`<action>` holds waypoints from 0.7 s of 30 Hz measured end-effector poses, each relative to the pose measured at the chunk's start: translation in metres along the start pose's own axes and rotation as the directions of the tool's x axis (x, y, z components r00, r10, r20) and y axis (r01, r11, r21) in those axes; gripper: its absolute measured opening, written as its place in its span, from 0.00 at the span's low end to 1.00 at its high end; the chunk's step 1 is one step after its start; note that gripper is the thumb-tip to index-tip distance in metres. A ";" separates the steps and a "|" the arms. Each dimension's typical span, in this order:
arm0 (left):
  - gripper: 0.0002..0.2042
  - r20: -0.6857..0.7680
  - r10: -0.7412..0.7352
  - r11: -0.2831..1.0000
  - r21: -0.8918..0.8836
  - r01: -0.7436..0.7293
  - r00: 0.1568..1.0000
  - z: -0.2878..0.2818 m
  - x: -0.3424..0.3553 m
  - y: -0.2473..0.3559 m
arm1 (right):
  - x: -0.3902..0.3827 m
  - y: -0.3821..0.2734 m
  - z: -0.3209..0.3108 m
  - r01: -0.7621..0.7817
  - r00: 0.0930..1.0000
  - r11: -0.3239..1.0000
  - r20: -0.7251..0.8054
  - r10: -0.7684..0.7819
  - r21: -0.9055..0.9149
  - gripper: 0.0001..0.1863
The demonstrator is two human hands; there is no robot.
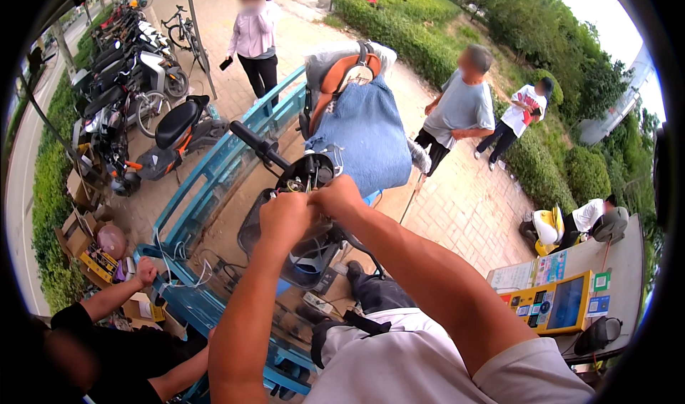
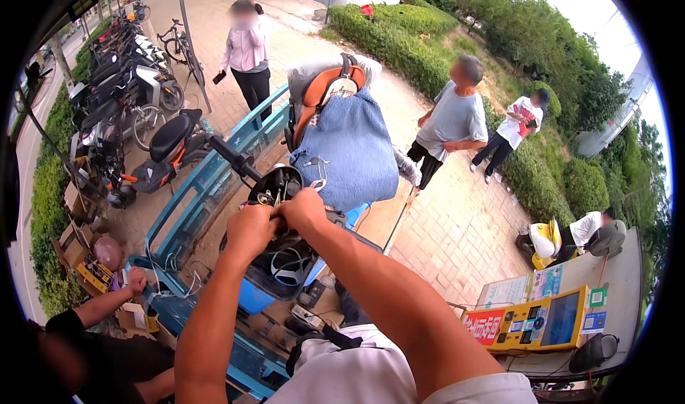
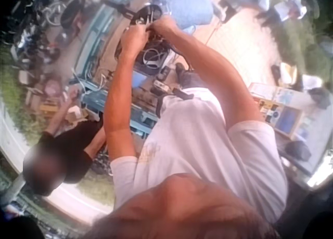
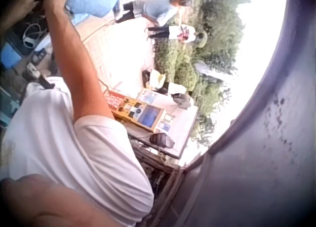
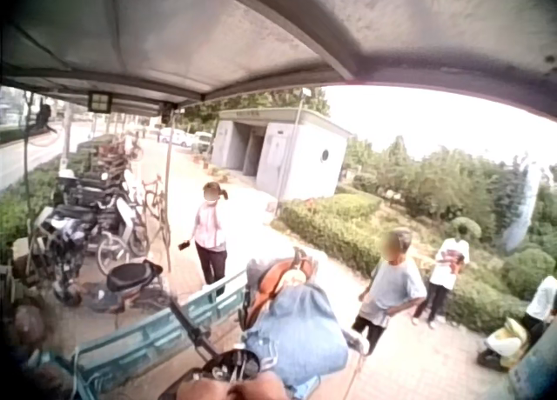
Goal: The person repairs an electric scooter's handlebar assembly by removing the control housing, manipulating internal wires, and using pliers and a screwdriver. They retrieve tools from a cluttered workbench and continue adjusting components while bystanders observe.
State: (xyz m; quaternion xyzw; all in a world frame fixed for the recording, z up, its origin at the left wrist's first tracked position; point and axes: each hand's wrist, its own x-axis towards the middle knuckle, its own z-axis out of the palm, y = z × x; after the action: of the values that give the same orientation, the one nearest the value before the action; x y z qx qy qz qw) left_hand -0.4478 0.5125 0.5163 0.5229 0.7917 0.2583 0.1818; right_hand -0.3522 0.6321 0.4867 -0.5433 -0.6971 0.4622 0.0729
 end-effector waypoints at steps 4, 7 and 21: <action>0.10 -0.032 0.011 0.990 0.143 -0.006 0.999 0.011 0.002 -0.022 | -0.013 -0.011 0.005 0.049 0.999 0.999 -0.015 -0.049 0.009 0.19; 0.10 -0.030 0.012 0.995 0.096 -0.009 0.999 0.000 -0.006 -0.013 | -0.024 -0.019 -0.006 -0.090 0.976 0.960 0.218 0.031 0.266 0.10; 0.10 0.000 0.156 0.963 0.220 -0.152 0.988 0.002 -0.002 -0.022 | -0.016 -0.036 -0.012 -0.014 0.982 0.999 0.189 0.008 0.030 0.07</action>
State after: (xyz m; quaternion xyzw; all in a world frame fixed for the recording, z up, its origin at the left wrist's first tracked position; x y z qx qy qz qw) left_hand -0.4622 0.5044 0.5010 0.5975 0.7739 0.1871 0.0953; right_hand -0.3629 0.6264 0.5261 -0.4996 -0.6906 0.5228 0.0124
